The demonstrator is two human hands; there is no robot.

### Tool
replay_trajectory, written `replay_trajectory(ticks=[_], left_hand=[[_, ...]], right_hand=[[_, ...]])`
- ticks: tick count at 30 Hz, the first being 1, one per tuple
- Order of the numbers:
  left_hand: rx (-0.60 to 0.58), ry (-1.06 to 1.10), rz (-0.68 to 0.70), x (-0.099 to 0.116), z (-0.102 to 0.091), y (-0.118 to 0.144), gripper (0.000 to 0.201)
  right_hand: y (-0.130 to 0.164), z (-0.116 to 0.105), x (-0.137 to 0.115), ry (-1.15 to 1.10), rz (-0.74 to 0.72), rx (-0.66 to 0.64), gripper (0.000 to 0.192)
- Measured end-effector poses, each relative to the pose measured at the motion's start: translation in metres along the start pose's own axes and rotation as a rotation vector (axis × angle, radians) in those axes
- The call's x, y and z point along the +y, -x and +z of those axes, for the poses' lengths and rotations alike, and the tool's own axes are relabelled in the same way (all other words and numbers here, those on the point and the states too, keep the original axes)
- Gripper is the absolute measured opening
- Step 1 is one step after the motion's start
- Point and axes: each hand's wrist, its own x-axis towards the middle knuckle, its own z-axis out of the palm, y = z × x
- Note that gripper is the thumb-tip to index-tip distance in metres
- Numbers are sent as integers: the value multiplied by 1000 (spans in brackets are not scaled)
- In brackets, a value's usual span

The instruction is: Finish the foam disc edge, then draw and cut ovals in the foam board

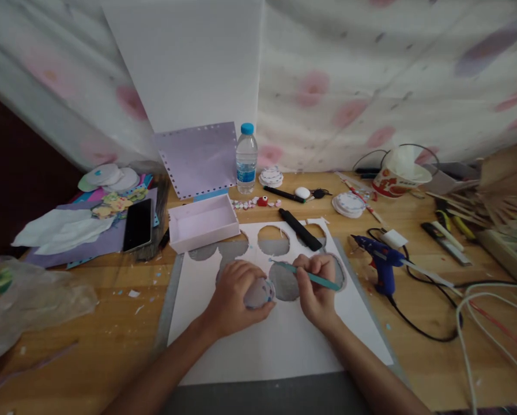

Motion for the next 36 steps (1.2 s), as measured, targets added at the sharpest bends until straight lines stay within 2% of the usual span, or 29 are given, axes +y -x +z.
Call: replay_trajectory(ticks=[6,12,16,18,21,24,30,36], left_hand=[[-50,11,-11,-11,-10,-10,35],[-158,151,-36,-27,-8,-2,66],[-174,319,-49,-32,-11,3,78],[-168,409,-61,-34,-11,5,76],[-148,477,-77,-36,-10,5,64],[-142,451,-69,-37,-10,3,55],[-194,391,-32,-35,-12,-2,66],[-169,346,-9,-33,-10,-5,56]], right_hand=[[9,-1,-4,-97,169,-20,22],[14,0,-2,-95,196,-57,22],[12,-1,-1,-73,226,-42,23],[12,-2,0,-54,246,-26,24],[13,-3,0,-62,253,-20,24],[14,-3,0,-96,253,-27,23],[13,-3,-3,-60,263,-59,24],[15,-1,-3,-72,237,-115,23]])
